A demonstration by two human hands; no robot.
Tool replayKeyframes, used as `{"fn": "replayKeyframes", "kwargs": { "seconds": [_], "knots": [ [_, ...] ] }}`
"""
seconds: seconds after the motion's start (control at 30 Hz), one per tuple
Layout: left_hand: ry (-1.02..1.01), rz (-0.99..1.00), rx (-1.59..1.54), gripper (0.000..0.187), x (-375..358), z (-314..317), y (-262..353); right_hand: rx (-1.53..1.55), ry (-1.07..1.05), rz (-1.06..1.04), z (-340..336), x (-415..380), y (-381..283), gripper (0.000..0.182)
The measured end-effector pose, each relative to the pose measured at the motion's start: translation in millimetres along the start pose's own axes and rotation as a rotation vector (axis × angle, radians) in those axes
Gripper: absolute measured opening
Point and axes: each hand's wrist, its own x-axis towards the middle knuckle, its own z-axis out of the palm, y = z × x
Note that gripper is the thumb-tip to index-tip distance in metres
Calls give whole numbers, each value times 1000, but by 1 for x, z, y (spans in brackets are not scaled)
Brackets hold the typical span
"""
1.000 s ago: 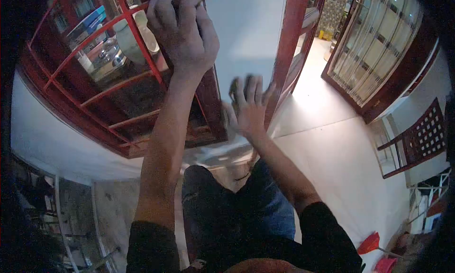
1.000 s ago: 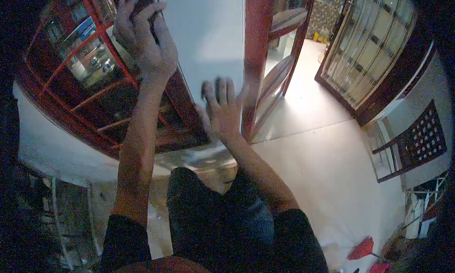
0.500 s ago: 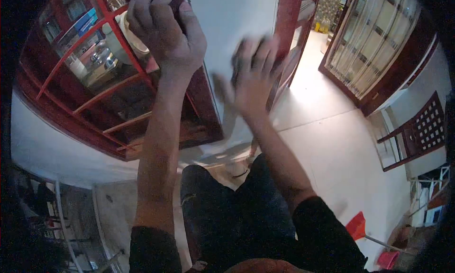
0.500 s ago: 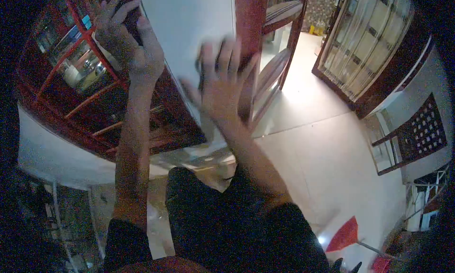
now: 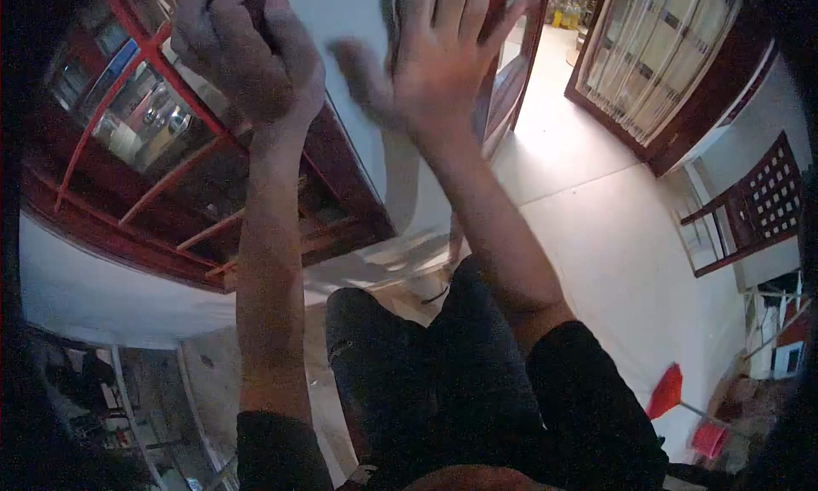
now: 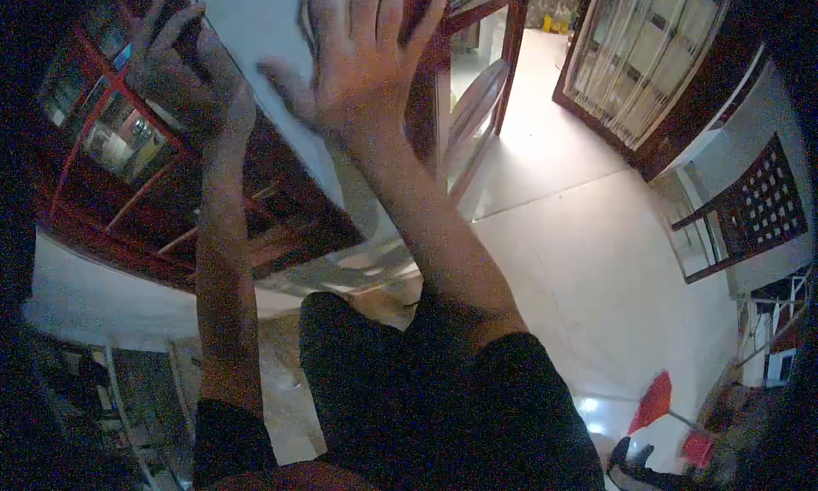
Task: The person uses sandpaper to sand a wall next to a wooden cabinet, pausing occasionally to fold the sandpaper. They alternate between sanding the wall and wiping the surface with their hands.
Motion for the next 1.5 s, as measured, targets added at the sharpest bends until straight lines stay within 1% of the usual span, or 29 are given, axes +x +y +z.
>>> {"fn": "replayKeyframes", "kwargs": {
  "seconds": [0.03, 0.07, 0.13, 0.2, 0.3, 0.33, 0.4, 0.43, 0.5, 0.53, 0.63, 0.7, 0.77, 0.8, 0.87, 0.9, 1.0, 1.03, 1.1, 1.13, 1.2, 1.23, 1.3, 1.33, 1.37, 1.4, 1.43, 1.47, 1.5],
  "knots": [
    [5, -3, -4, 23, 1, -1, 1, 17, -36, -42, 8, -25, 7, 88],
    [-16, 6, 14, 24, 1, -2, -1, -82, -90, -113, 17, -59, 15, 93],
    [-39, 17, 39, 25, 1, -6, -4, -91, -301, -51, 25, -141, 22, 92],
    [-40, 18, 80, 27, -1, -4, -8, -123, -391, -108, 28, -199, 40, 93],
    [-7, 3, 95, 28, -5, 2, -9, -70, -299, -80, 28, -166, 47, 93],
    [-12, 7, 103, 28, -4, 1, -8, -123, -252, -25, 19, -130, 35, 94],
    [-19, -23, 47, 28, -1, -2, -5, 12, 23, -40, 12, -54, 25, 88],
    [-29, -20, 52, 28, -1, -2, -5, 20, 17, -34, 0, -19, 13, 88],
    [20, -28, -119, 29, -2, 1, -8, -9, 42, -47, -17, 29, -5, 82],
    [12, -23, -115, 29, -3, 2, -13, -2, 40, -42, -13, 25, -4, 82],
    [27, -3, -168, 32, -7, 3, -26, -68, -35, -166, 8, -11, 3, 84],
    [30, 17, -204, 33, -8, 3, -28, 45, -182, -130, 20, -81, 5, 80],
    [32, 9, -211, 33, -8, 3, -29, -48, -314, -281, 37, -164, 19, 90],
    [36, 5, -226, 33, -7, 4, -28, -45, -312, -282, 33, -171, 20, 90],
    [44, -7, -233, 33, -6, 5, -24, 64, -349, -169, 32, -175, 23, 86],
    [43, -33, -234, 34, -6, 5, -22, 81, -252, -126, 32, -154, 16, 87],
    [31, -37, -153, 36, -5, 2, -20, 81, -63, -52, 18, -57, 1, 89],
    [24, -38, -155, 36, -6, 1, -24, 81, -67, -47, 4, -23, -9, 89],
    [29, 93, -157, 39, -4, 2, -34, -76, -16, -104, -16, 27, -22, 79],
    [32, 92, -160, 39, -5, 4, -32, -80, -15, -105, -9, 26, -18, 79],
    [25, -54, -131, 41, -7, 1, -22, -79, -4, -158, 10, 8, -7, 87],
    [34, -61, -128, 41, -7, 1, -22, -83, -5, -169, 15, -11, -5, 87],
    [59, 16, -159, 42, -7, 3, -24, 13, -194, -115, 20, -78, -3, 84],
    [66, 8, -156, 42, -9, 2, -27, -75, -223, -187, 31, -125, 8, 87],
    [50, 43, -163, 34, -12, 1, -33, -163, -252, -259, 39, -161, 18, 90],
    [34, 81, -171, 27, -12, 0, -36, -168, -251, -266, 38, -173, 23, 90],
    [44, 82, -172, 27, -9, 1, -35, -189, -288, -246, 38, -178, 27, 89],
    [80, 143, -188, 31, -3, 3, -34, -206, -323, -224, 39, -178, 30, 88],
    [108, 202, -204, 35, 0, 3, -33, -150, -265, -187, 37, -159, 27, 86]
  ]
}}
